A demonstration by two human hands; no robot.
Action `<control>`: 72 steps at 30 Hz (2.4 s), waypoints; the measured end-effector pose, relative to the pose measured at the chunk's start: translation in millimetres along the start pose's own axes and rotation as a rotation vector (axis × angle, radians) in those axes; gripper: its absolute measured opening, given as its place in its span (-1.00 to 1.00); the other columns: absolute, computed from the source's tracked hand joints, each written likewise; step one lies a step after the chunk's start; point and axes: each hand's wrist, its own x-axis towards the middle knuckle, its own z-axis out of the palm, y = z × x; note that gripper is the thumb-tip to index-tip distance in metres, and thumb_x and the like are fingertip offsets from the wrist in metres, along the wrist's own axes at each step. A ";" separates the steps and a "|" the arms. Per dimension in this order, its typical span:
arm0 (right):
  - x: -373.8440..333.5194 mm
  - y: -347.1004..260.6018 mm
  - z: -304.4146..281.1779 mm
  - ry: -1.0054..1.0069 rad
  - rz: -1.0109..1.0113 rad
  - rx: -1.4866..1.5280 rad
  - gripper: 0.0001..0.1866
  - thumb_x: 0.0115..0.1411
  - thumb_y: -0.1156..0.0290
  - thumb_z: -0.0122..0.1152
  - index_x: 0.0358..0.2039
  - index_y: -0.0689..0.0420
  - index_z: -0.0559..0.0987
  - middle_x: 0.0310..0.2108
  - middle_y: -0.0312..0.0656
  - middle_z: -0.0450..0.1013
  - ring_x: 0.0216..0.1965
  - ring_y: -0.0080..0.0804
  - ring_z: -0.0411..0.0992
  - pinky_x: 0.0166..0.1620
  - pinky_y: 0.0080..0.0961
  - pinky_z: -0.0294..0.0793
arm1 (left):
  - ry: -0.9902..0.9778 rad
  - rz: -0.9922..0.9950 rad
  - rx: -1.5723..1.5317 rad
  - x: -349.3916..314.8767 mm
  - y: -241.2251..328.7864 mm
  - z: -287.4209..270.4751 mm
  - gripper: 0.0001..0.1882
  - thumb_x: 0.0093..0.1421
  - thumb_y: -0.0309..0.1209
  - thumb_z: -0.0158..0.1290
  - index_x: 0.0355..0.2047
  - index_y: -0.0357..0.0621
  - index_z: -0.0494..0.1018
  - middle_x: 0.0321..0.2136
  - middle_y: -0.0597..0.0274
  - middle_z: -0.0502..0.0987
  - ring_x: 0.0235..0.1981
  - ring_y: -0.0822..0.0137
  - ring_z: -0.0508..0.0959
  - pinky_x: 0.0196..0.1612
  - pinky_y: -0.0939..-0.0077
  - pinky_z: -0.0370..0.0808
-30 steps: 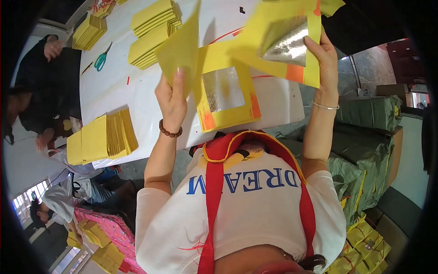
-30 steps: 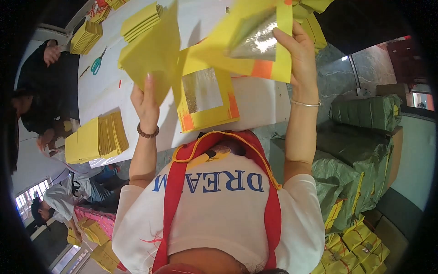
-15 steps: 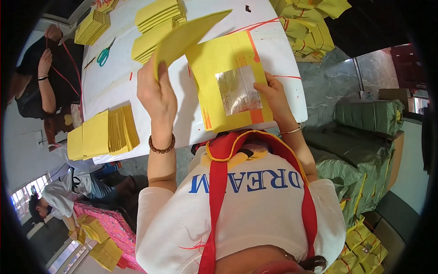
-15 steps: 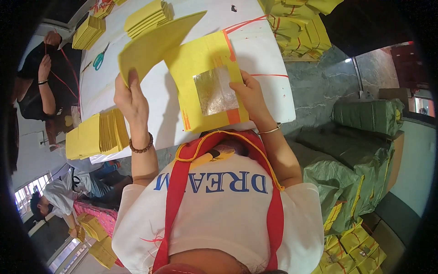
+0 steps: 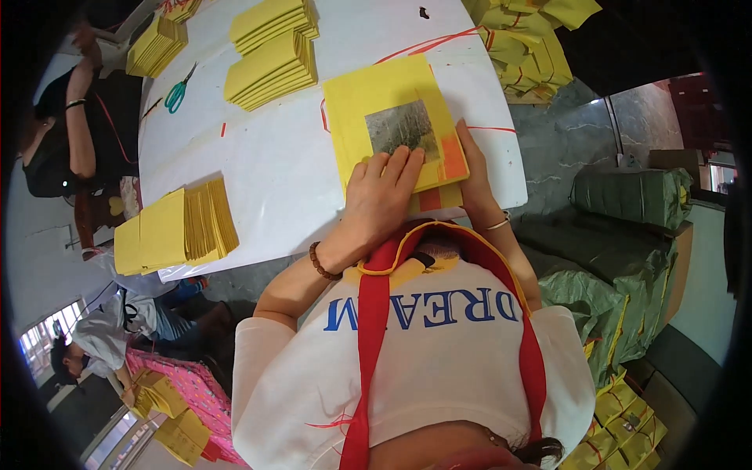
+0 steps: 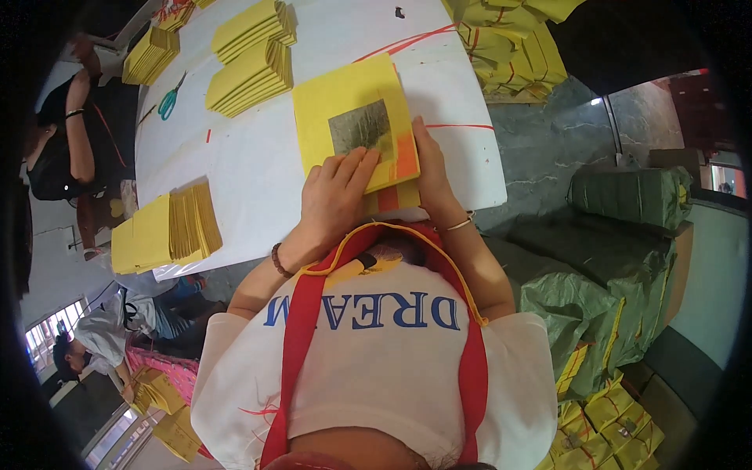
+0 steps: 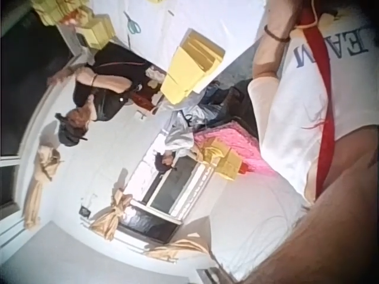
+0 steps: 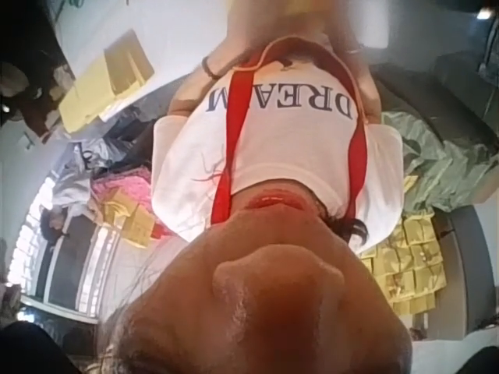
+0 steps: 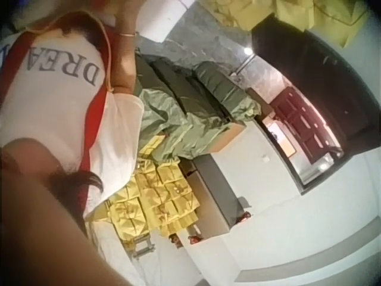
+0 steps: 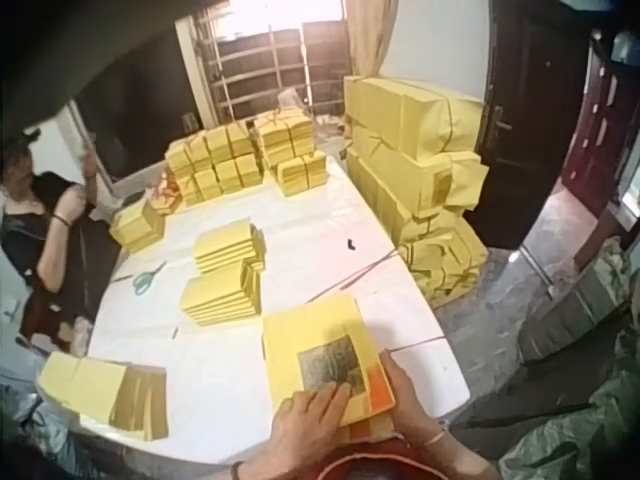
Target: Applying foil squares to sheets of yellow paper and stacking them for processing.
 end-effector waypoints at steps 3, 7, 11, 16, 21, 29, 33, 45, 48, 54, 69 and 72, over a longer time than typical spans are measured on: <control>7.1 -1.1 -1.8 -0.009 0.178 0.252 -0.64 0.27 0.31 -0.16 0.02 0.20 0.36 -0.14 -0.22 0.42 -0.16 -0.54 0.41 -0.11 -0.56 0.42 | -0.028 0.032 -0.019 -8.6 1.3 1.4 -0.56 -0.02 -0.42 -0.02 -0.06 -0.18 0.39 -0.17 0.17 0.43 -0.28 0.24 0.42 -0.28 0.38 0.35; 8.9 -2.7 -4.2 -0.090 0.106 0.093 -0.64 0.23 0.41 -0.09 0.04 0.20 0.34 -0.08 -0.22 0.39 -0.14 -0.52 0.40 -0.08 -0.56 0.41 | -0.141 0.041 -0.183 -9.4 0.8 -12.3 -0.49 0.01 -0.28 0.09 -0.02 -0.20 0.36 -0.13 0.08 0.41 -0.19 0.14 0.42 -0.19 0.30 0.36; 7.7 -38.8 -1.3 -0.198 0.023 -0.008 -0.60 0.22 0.49 -0.05 0.09 0.23 0.31 -0.03 -0.24 0.37 -0.10 -0.52 0.38 -0.05 -0.57 0.39 | 0.092 0.034 -0.158 15.3 -47.6 -26.0 -0.31 -0.07 -0.17 0.20 0.05 -0.22 0.30 -0.04 0.00 0.38 -0.05 0.03 0.39 -0.03 0.22 0.33; -1.0 -119.7 25.3 -0.526 -0.225 -0.815 -0.59 0.21 0.48 -0.07 0.09 0.19 0.33 -0.14 -0.20 0.47 -0.20 -0.53 0.40 -0.10 -0.59 0.38 | 0.329 -0.177 -0.586 69.1 -116.5 -66.6 -0.39 0.00 -0.28 0.21 0.03 -0.26 0.31 -0.14 0.09 0.46 -0.11 0.22 0.45 -0.03 0.26 0.36; -4.0 -147.3 38.3 -0.532 -0.234 -1.102 -0.51 0.14 0.63 0.00 0.13 0.22 0.30 -0.07 -0.17 0.42 -0.08 -0.53 0.34 -0.01 -0.63 0.31 | -0.107 -0.426 -1.253 47.7 -129.8 -55.7 -0.70 0.12 -0.41 0.11 -0.14 -0.25 0.43 -0.33 0.32 0.50 -0.33 0.49 0.48 -0.24 0.57 0.44; 8.1 -69.2 -40.2 -0.369 -0.242 -0.420 -0.22 -0.13 0.70 0.24 0.18 0.19 0.24 0.06 -0.23 0.31 0.04 -0.45 0.30 0.07 -0.52 0.28 | 0.136 -0.491 -1.434 8.6 -126.3 -21.7 -0.56 0.05 -0.48 0.16 -0.04 -0.24 0.35 -0.19 0.28 0.49 -0.14 0.45 0.46 -0.05 0.53 0.40; 13.1 -60.2 -16.9 -0.300 -0.407 -0.609 -0.34 -0.12 0.69 0.25 0.08 0.21 0.34 -0.04 -0.20 0.39 -0.01 -0.44 0.34 0.04 -0.49 0.32 | 0.050 -0.509 -1.346 9.4 -118.0 -24.9 -0.41 0.01 -0.49 0.19 0.06 -0.23 0.25 -0.10 0.25 0.46 -0.07 0.43 0.44 -0.02 0.53 0.39; 19.7 -55.3 -36.2 -0.288 -0.399 -0.381 -0.52 -0.02 0.69 0.20 -0.02 0.22 0.41 -0.14 -0.17 0.46 -0.11 -0.48 0.42 -0.11 -0.60 0.46 | 0.096 -0.480 -1.419 -1.2 -123.7 -13.4 -0.65 0.04 -0.48 0.18 -0.14 -0.23 0.40 -0.24 0.27 0.52 -0.18 0.46 0.48 -0.06 0.55 0.39; 20.8 -55.6 -28.6 -0.334 -0.366 -0.429 -0.55 0.00 0.67 0.19 -0.04 0.24 0.43 -0.13 -0.15 0.46 -0.10 -0.46 0.42 -0.07 -0.58 0.45 | 0.066 -0.505 -1.423 -4.5 -127.2 -1.2 -0.66 0.05 -0.48 0.17 -0.14 -0.23 0.40 -0.21 0.26 0.51 -0.17 0.47 0.47 -0.06 0.56 0.39; 21.6 -60.7 -16.6 -0.273 -0.289 -0.637 -0.64 0.08 0.57 0.15 -0.06 0.25 0.43 -0.14 -0.25 0.44 -0.13 -0.52 0.39 -0.11 -0.57 0.44 | 0.145 -0.594 -1.412 -2.9 -119.2 -0.3 -0.68 0.10 -0.48 0.14 -0.13 -0.25 0.40 -0.22 0.26 0.51 -0.21 0.51 0.47 -0.11 0.59 0.40; 25.8 -18.6 -18.0 0.019 -0.006 0.222 -0.72 0.25 0.41 0.02 -0.03 0.14 0.37 -0.19 -0.32 0.40 -0.17 -0.50 0.39 -0.07 -0.50 0.42 | 0.469 -0.198 -0.047 8.2 -72.7 -19.8 -0.45 -0.16 -0.60 0.06 -0.06 -0.04 0.40 -0.06 0.16 0.39 0.00 0.13 0.31 0.00 0.21 0.23; 17.7 -11.1 -0.4 0.065 0.093 0.351 -0.69 0.25 0.44 -0.01 0.01 0.16 0.32 -0.15 -0.31 0.37 -0.13 -0.50 0.37 -0.01 -0.45 0.39 | 0.377 -0.056 0.118 14.3 -47.4 1.1 -0.38 -0.26 -0.55 0.12 -0.07 0.11 0.43 0.02 0.23 0.34 0.08 0.13 0.22 0.04 0.11 0.13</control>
